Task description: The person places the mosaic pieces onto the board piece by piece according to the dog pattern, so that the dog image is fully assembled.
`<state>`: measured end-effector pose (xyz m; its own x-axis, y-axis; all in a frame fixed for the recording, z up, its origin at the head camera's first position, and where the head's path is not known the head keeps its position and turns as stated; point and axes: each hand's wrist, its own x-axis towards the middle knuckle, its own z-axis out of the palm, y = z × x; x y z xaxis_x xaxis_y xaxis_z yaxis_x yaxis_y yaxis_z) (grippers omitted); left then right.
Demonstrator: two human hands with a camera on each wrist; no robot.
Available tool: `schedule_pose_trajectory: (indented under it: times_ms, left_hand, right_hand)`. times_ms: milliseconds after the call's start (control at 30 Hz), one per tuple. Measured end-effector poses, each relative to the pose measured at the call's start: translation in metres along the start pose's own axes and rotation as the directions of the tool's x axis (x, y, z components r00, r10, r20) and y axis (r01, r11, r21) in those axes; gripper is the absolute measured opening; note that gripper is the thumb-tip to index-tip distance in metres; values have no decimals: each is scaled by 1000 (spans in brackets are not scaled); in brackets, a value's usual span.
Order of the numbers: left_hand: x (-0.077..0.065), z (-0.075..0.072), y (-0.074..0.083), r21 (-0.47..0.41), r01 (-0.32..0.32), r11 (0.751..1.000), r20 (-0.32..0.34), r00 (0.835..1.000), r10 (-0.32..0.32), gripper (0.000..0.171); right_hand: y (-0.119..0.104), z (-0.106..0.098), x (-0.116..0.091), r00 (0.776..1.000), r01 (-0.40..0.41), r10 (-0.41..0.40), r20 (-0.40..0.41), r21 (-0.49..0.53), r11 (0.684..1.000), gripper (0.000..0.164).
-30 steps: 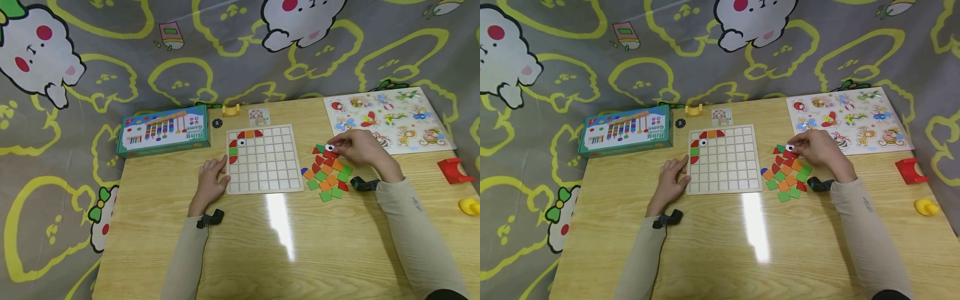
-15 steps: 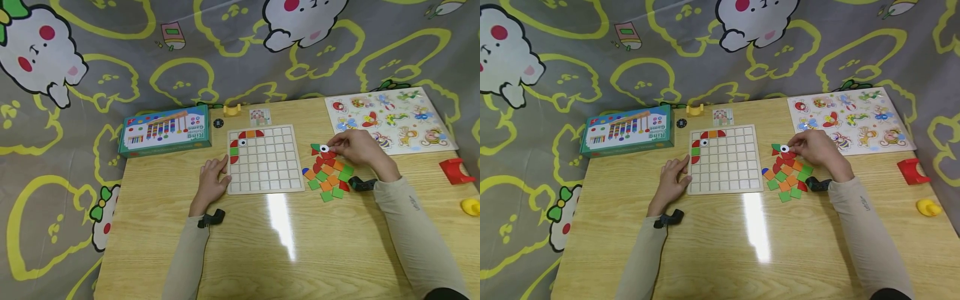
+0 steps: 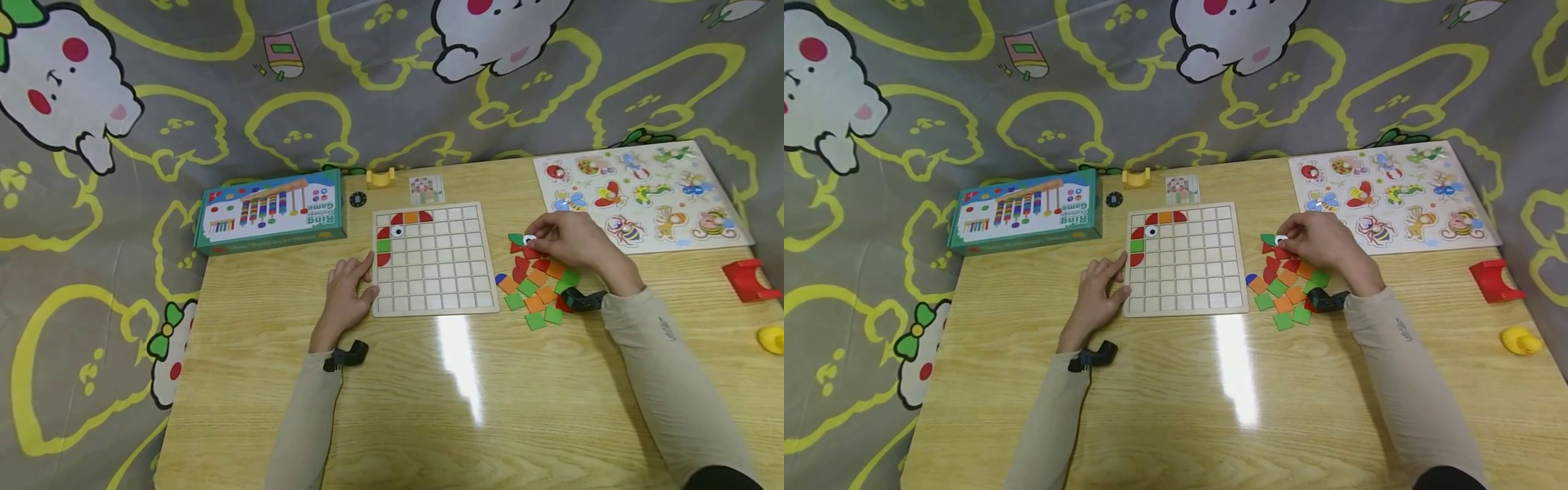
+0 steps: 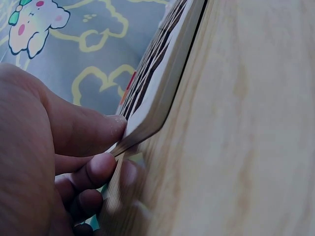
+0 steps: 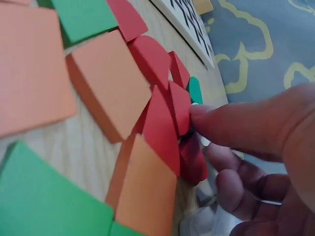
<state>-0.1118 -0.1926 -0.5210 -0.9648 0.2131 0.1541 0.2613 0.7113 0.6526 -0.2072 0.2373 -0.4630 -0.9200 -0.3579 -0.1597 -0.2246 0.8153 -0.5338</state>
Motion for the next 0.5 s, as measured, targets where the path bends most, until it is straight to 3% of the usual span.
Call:
schedule_pose_trajectory:
  times_ms: [267,500]
  left_hand:
    - [1,-1,2,-20,1,1000,0,1000,-1,66]
    - [1,0,0,-10,-1,1000,3,1000,1,65]
  right_hand:
    - [-5,0,1,1000,-10,9,18,20,1000,17]
    - [-11,2,8,996,32,-19,-84,165,986,23]
